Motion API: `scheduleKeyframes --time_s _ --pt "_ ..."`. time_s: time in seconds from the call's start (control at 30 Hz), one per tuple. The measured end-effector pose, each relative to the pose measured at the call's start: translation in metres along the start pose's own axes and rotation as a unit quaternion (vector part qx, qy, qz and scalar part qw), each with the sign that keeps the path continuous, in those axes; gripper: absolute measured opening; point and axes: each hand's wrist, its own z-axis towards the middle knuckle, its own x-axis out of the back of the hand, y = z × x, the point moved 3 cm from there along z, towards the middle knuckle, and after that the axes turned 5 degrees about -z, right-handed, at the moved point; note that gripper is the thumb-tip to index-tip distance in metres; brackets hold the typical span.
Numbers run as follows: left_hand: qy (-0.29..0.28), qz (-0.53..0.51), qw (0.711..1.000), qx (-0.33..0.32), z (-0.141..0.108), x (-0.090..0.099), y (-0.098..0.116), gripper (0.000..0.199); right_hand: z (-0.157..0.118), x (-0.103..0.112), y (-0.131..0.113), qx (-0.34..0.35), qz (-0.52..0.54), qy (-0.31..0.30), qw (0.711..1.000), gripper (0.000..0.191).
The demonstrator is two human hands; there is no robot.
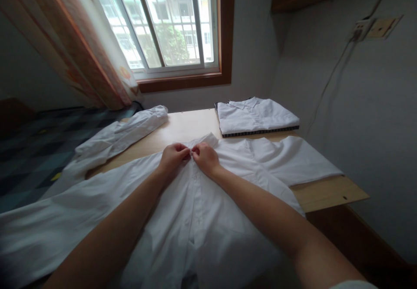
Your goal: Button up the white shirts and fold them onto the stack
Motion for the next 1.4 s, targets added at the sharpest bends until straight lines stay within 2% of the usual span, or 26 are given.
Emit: scheduleKeyframes --time_s 0.2,0.33,0.43,0.8,1.13,1.4 --pt "-0.010 -0.086 0.995 0.050 -0.0011 -0.0026 -0.0021 0.009 -0.0012 -0.0005 0.0003 0.004 0.005 0.002 1.000 0.010" --pt "-0.008 -0.130 0.988 0.077 0.0004 -0.0029 -0.0044 0.021 -0.0012 -0.0021 0.0013 0.001 -0.007 -0.002 1.000 0.012" --pt "-0.013 -0.126 0.989 0.073 0.0000 -0.0029 -0.0028 0.024 -0.0017 -0.0020 0.0007 0.005 -0.014 -0.003 1.000 0.012" --pt "-0.040 -0.127 0.989 0.059 0.0011 -0.0058 -0.0034 0.016 -0.0010 -0.0007 0.0006 0.007 -0.005 -0.001 1.000 0.009" --pt "-0.065 -0.165 0.982 0.068 -0.0009 -0.0027 -0.0012 0.031 0.0006 -0.0003 0.0036 0.001 0.003 -0.006 1.000 0.009" --pt "-0.073 -0.201 0.974 0.069 0.0014 -0.0060 -0.0041 0.030 0.0014 -0.0006 0.0049 0.002 0.014 -0.012 1.000 0.010"
